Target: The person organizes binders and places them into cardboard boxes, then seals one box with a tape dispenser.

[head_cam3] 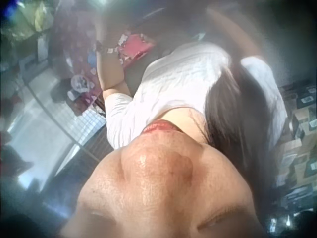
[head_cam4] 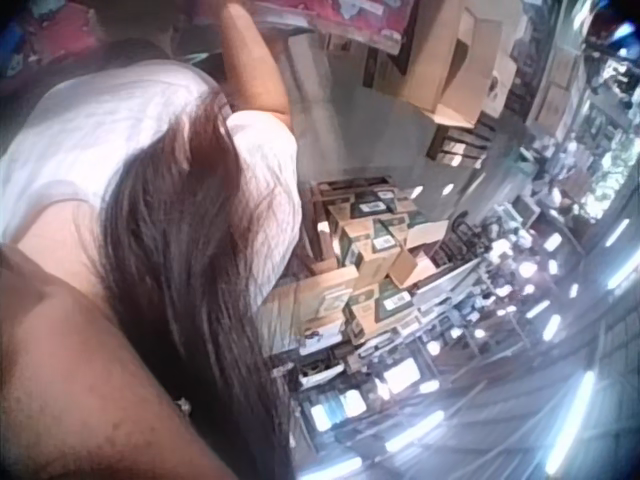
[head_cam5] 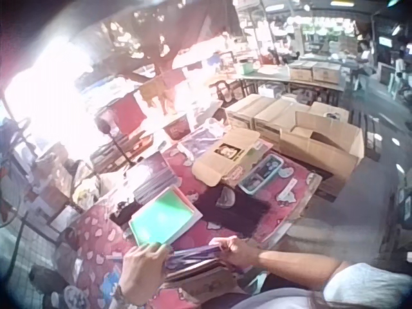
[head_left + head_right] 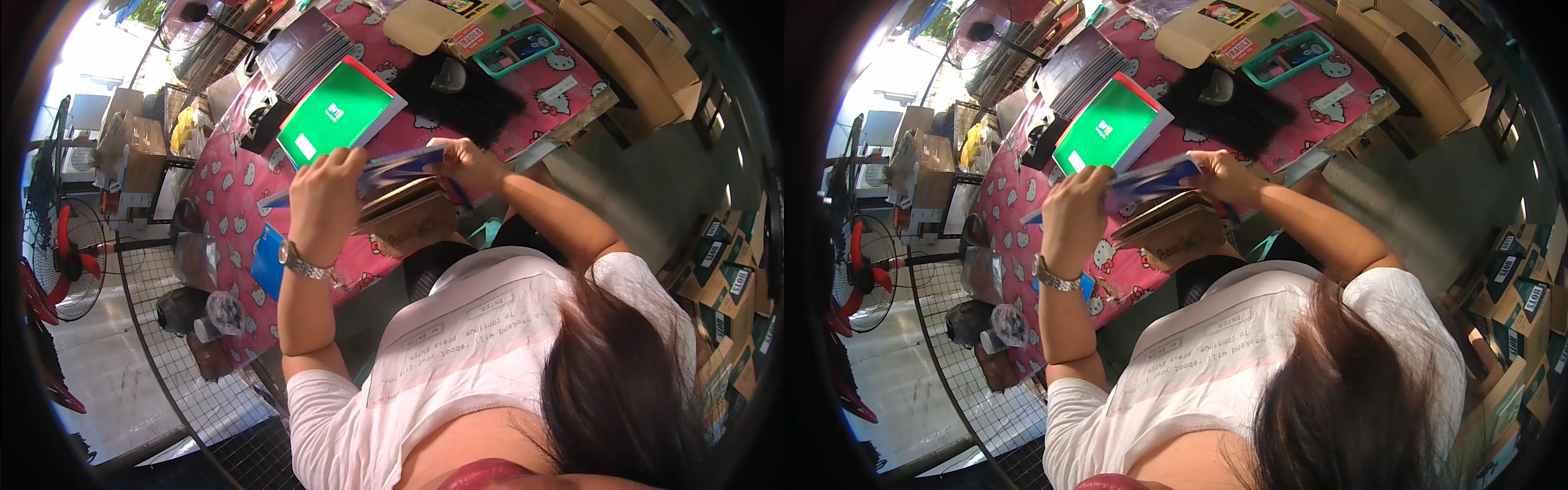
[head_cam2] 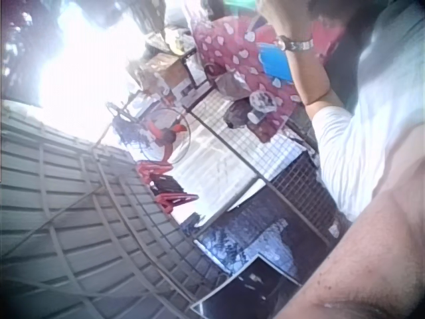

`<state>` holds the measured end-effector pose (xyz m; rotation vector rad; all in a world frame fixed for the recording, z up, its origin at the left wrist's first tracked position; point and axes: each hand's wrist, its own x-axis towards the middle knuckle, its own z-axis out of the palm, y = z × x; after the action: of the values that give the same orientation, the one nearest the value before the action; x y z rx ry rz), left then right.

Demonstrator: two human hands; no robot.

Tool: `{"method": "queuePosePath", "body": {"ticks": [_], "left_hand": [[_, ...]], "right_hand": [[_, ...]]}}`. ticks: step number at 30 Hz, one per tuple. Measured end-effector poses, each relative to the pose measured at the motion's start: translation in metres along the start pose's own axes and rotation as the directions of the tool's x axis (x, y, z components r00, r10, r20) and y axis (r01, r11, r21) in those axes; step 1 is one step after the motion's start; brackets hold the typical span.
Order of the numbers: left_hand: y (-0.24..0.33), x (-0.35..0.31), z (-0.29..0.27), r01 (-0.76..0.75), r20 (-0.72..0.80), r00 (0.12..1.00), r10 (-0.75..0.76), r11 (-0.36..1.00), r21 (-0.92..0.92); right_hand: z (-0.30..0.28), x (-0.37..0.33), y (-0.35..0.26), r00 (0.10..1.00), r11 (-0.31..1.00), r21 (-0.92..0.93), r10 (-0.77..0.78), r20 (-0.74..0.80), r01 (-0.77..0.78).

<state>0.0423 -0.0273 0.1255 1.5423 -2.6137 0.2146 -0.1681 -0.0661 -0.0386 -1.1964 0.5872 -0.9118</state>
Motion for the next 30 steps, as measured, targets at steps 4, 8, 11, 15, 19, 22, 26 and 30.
{"method": "queuePosePath", "body": {"ticks": [4,8,11,15,19,22,26,30], "left_hand": [[0.009,-0.003,0.005,0.056,0.004,0.998,-0.056,0.998,-0.017],[0.019,-0.015,0.021,0.109,0.162,0.982,-0.092,0.989,-0.1],[0.023,-0.025,0.055,0.174,0.261,0.957,-0.129,0.972,-0.156],[0.034,-0.019,0.076,0.217,0.152,0.97,-0.189,0.956,-0.195],[0.028,-0.008,0.09,0.174,0.07,0.984,-0.167,0.977,-0.122],[0.03,-0.006,0.086,0.172,0.074,0.984,-0.163,0.975,-0.139],[0.035,-0.004,0.075,0.17,0.013,0.985,-0.169,0.978,-0.12],[0.041,-0.014,0.083,0.114,-0.076,0.99,-0.118,0.992,-0.062]], "right_hand": [[-0.001,-0.008,0.001,0.983,0.978,-0.115,0.162,-0.089,-0.171],[-0.014,-0.02,0.024,0.999,0.85,-0.526,0.034,0.011,-0.023],[0.006,-0.033,0.036,0.892,0.693,-0.685,-0.429,-0.141,0.226],[0.025,-0.029,0.038,0.9,0.825,-0.388,-0.434,0.028,0.41],[-0.033,0.011,0.051,0.871,0.795,-0.374,-0.485,0.079,0.477],[-0.062,0.061,0.055,0.9,0.601,-0.797,-0.378,-0.218,0.06],[-0.069,0.091,0.075,0.974,0.046,-0.999,-0.226,-0.019,-0.009],[-0.067,0.124,0.072,0.991,-0.14,-0.987,-0.116,-0.064,-0.081]]}}
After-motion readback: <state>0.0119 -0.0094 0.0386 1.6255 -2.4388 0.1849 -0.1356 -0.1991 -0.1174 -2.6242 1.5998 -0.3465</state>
